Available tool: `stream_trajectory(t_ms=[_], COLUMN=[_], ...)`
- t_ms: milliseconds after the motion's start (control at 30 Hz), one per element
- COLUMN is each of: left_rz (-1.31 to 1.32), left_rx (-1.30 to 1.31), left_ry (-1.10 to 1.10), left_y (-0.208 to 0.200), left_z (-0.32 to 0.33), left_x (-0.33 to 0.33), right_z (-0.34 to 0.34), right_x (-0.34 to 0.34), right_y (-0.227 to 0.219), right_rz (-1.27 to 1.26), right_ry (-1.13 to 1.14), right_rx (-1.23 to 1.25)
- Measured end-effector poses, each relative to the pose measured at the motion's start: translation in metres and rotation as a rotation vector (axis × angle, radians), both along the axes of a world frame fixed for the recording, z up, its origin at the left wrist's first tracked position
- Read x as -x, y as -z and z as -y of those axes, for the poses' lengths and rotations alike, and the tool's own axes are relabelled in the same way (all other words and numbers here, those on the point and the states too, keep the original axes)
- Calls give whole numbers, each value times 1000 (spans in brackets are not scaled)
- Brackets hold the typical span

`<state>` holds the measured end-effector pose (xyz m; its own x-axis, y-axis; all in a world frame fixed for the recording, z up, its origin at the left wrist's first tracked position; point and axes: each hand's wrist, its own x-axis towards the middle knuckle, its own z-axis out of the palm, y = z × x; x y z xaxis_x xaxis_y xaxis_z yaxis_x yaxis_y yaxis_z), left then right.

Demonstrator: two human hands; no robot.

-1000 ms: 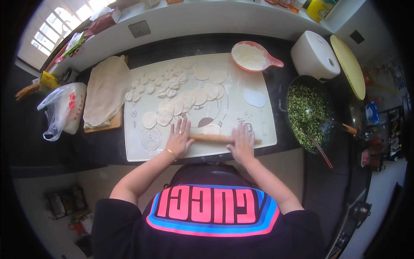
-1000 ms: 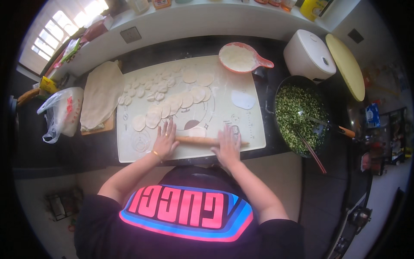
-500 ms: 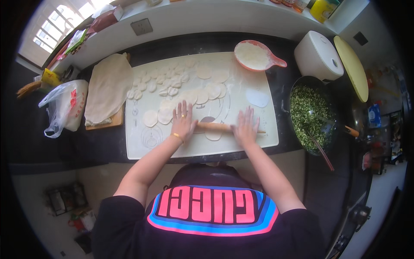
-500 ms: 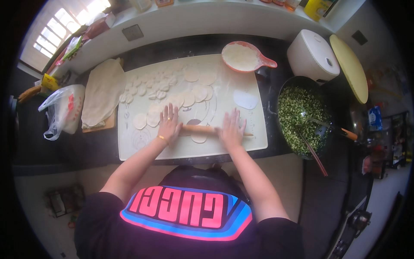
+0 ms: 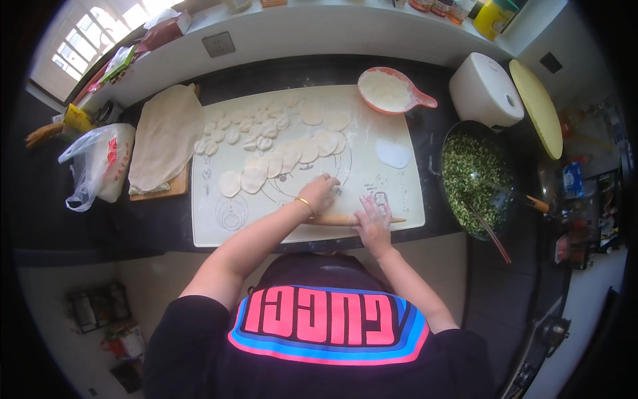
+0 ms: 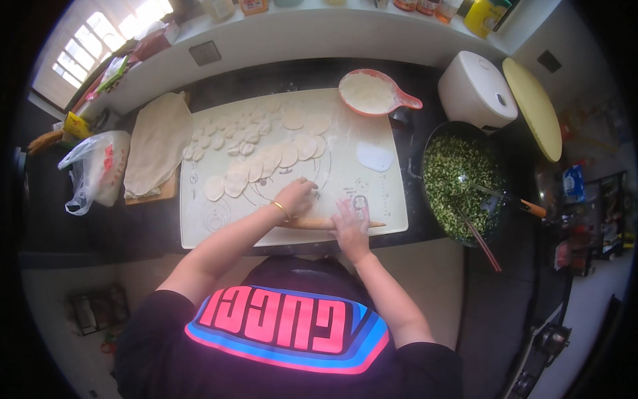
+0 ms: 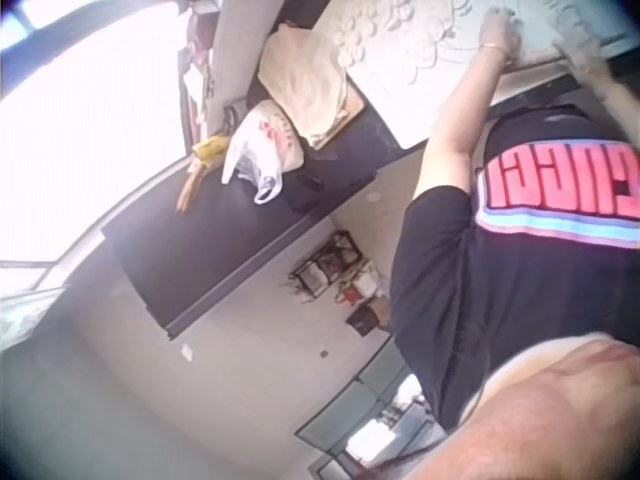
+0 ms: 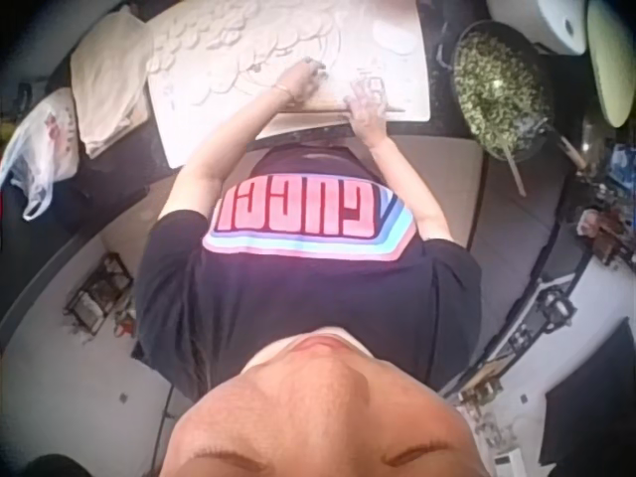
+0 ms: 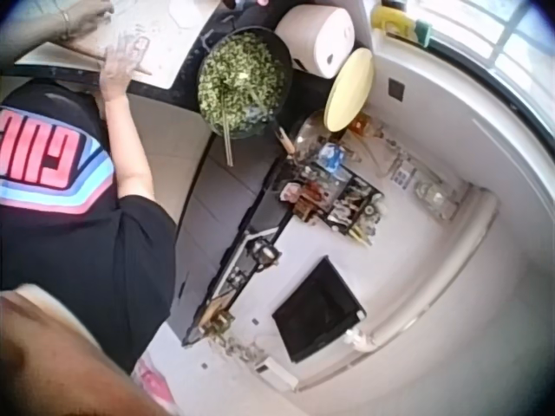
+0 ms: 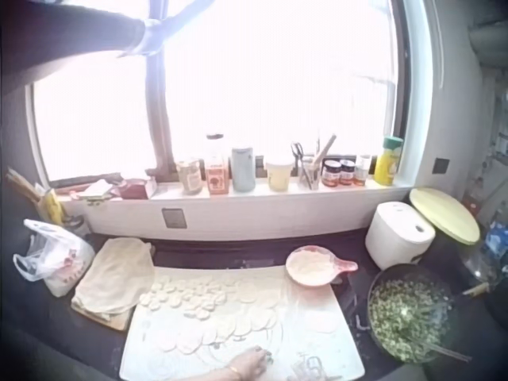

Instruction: The person uses a wooden rolling pin to flatten small balls of dough into thin, round discs on a white cutting board. The person repeatedly picks up a dough ball, rolls it flat, and places the finished disc on the board. A bowl of green filling is visible nearby.

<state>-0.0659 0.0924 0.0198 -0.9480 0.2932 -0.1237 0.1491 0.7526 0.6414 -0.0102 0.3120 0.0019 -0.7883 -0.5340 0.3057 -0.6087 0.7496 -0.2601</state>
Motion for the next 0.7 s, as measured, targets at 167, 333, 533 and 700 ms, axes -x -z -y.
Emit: stream_trajectory(t_ms=[167,333,533,700], left_rz=[230,-199,-180,-96], left_rx=[138,211,494,397], left_ry=[-111,-249,-344,-298], left_y=[-5,0,12,24], left_z=[10,38,42,49], left_x=[-14,-85,-28,-44], right_z=[-16,-14,18,20], right_x=[-10,-15,47,40], right_y=[-12,-4,-6,-17], right_rz=[92,208,173,208], right_ry=[-9,88,269,236], right_rx=[19,-16,-160,-236])
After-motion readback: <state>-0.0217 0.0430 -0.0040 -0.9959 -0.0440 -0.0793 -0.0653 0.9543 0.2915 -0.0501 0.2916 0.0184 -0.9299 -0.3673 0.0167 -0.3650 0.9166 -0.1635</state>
